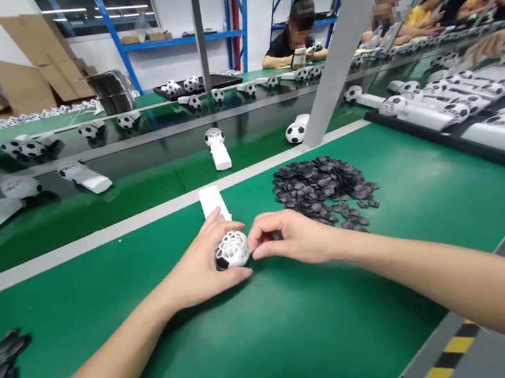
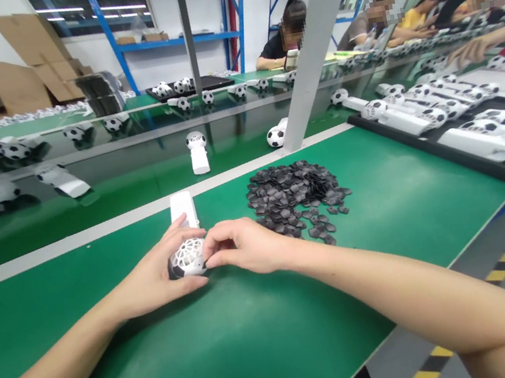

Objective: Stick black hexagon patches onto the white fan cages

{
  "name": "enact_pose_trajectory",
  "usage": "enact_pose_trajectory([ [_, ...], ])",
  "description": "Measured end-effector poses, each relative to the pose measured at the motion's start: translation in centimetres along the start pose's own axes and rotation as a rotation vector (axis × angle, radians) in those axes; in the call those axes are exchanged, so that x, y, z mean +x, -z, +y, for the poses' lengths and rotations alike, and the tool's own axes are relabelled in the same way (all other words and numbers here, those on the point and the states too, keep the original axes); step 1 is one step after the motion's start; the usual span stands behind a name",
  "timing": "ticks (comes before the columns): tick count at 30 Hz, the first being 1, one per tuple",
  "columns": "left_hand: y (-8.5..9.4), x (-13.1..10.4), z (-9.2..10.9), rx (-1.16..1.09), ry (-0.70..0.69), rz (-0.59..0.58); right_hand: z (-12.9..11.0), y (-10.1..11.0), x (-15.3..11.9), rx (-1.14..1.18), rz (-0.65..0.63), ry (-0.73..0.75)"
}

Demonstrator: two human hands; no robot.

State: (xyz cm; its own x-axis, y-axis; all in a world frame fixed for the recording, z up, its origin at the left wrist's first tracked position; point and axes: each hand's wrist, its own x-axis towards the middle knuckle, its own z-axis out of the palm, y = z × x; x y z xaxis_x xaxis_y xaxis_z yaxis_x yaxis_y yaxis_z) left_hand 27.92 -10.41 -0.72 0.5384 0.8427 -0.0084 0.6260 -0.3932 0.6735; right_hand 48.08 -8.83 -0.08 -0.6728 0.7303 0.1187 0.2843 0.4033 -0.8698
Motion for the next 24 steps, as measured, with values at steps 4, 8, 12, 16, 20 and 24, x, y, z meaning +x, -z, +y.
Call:
enact_pose_trajectory([
  [4,-0.5,0.1,0.3,-0.031,0.028,0.052,0.9,-0.5,0.9,0.078,0.008,-0.013],
  [8,-1.0,0.3,0.4,-0.053,0.003,0.090,1.0,-0.7,1.5,0.087,0.010,-0.063],
  [12,-1.0,0.4,0.3,-0.055,-0.016,0.091,1.0,-0.5,1.5,0.020,0.012,-0.127],
  [16,-0.8,0.2,-0.1,-0.049,-0.019,0.077,1.4,1.2,0.0,-0.317,0.023,-0.161],
  [20,-0.8,0.2,-0.3,-0.032,-0.076,0.105,1.8,2.9,-1.6,-0.667,0.012,-0.261],
  [24,-0.1,0.3,-0.6,-0.029,0.022,0.067,2.0,3.2,-2.0,-0.641,-0.063,-0.285],
])
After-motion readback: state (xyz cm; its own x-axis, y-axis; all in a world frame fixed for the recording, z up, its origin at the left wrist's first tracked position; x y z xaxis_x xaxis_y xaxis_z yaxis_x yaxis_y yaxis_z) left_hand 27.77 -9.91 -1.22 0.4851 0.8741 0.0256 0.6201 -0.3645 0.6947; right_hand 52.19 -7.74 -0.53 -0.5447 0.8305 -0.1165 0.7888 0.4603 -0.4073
